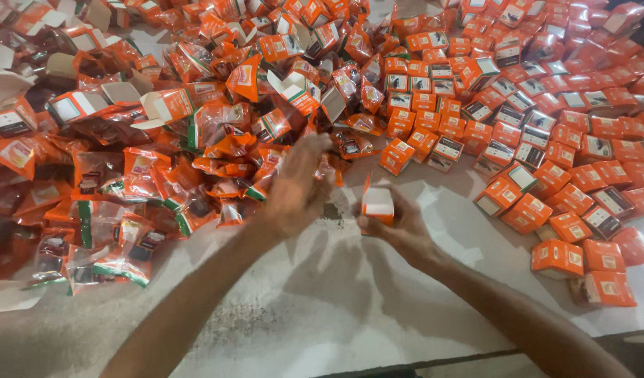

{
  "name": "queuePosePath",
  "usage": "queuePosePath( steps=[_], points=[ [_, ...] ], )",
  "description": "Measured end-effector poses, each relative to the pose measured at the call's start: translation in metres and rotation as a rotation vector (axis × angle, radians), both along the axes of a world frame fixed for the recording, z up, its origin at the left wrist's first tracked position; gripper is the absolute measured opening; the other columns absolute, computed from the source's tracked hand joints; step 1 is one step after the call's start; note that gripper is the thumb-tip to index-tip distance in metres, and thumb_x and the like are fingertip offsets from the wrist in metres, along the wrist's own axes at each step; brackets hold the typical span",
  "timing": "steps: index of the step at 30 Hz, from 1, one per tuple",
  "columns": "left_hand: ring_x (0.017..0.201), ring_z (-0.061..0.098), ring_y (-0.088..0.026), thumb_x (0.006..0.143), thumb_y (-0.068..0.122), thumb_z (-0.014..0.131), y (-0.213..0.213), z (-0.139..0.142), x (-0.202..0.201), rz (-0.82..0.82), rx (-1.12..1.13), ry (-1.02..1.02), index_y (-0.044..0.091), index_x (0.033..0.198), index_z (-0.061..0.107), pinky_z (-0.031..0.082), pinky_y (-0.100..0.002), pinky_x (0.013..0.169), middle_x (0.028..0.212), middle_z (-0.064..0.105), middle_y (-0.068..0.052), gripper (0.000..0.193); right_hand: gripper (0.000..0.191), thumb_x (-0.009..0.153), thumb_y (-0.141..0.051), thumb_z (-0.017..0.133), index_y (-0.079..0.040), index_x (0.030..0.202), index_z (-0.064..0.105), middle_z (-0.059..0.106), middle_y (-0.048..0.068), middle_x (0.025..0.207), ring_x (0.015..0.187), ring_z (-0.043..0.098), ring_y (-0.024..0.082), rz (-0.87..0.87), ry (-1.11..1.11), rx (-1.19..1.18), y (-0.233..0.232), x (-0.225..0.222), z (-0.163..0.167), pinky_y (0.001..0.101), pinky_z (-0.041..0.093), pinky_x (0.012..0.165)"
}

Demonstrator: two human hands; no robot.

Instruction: The person picks small orange product packets from a large pile on the table and places them one at a time into a small open carton, folding the carton flaps and setting the filled box aside before starting the next one. The person repeats this packing cycle continuously across the table.

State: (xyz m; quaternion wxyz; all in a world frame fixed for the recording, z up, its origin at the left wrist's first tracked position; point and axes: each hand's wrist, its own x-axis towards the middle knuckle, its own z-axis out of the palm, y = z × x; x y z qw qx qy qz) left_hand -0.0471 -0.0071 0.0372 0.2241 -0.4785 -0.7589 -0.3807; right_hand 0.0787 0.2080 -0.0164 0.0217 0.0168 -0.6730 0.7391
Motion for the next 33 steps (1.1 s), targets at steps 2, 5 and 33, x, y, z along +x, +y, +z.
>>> queuePosePath(
  steps=[2, 5, 33],
  points=[
    [0.128, 0.055, -0.040, 0.095, 0.007, 0.073, -0.013, 0.007, -0.038, 0.228, -0.047, -0.020, 0.007, 0.134, 0.052, 0.048, -0.049, 0.107, 0.133, 0.057, -0.017, 0.044, 0.061, 0.085, -0.026, 0.079, -0.007, 0.133, 0.047, 0.070, 0.011, 0.113, 0.099, 0.070, 0.019, -0.094, -0.015, 0.383, 0.002, 0.013, 0.000, 0.0412, 0.060, 0.087],
    [0.118, 0.061, -0.035, 0.089, 0.014, 0.077, -0.019, 0.021, -0.095, 0.460, -0.417, 0.021, 0.014, 0.134, 0.055, 0.050, -0.049, 0.100, 0.126, 0.060, -0.014, 0.050, 0.081, 0.083, -0.029, 0.078, -0.009, 0.145, 0.029, 0.061, 0.011, 0.125, 0.093, 0.069, 0.022, -0.025, -0.010, 0.564, -0.006, 0.019, -0.002, 0.0407, 0.057, 0.086],
    [0.096, 0.067, -0.042, 0.074, 0.028, 0.077, -0.006, 0.012, 0.018, 0.373, -0.726, -0.054, 0.005, 0.121, 0.055, 0.057, -0.049, 0.063, 0.117, 0.057, -0.025, 0.056, 0.056, 0.071, -0.017, 0.088, -0.004, 0.120, 0.064, 0.068, 0.013, 0.106, 0.096, 0.070, 0.034, 0.011, 0.325, 0.731, -0.020, 0.018, 0.015, 0.0406, 0.056, 0.082]
  ],
)
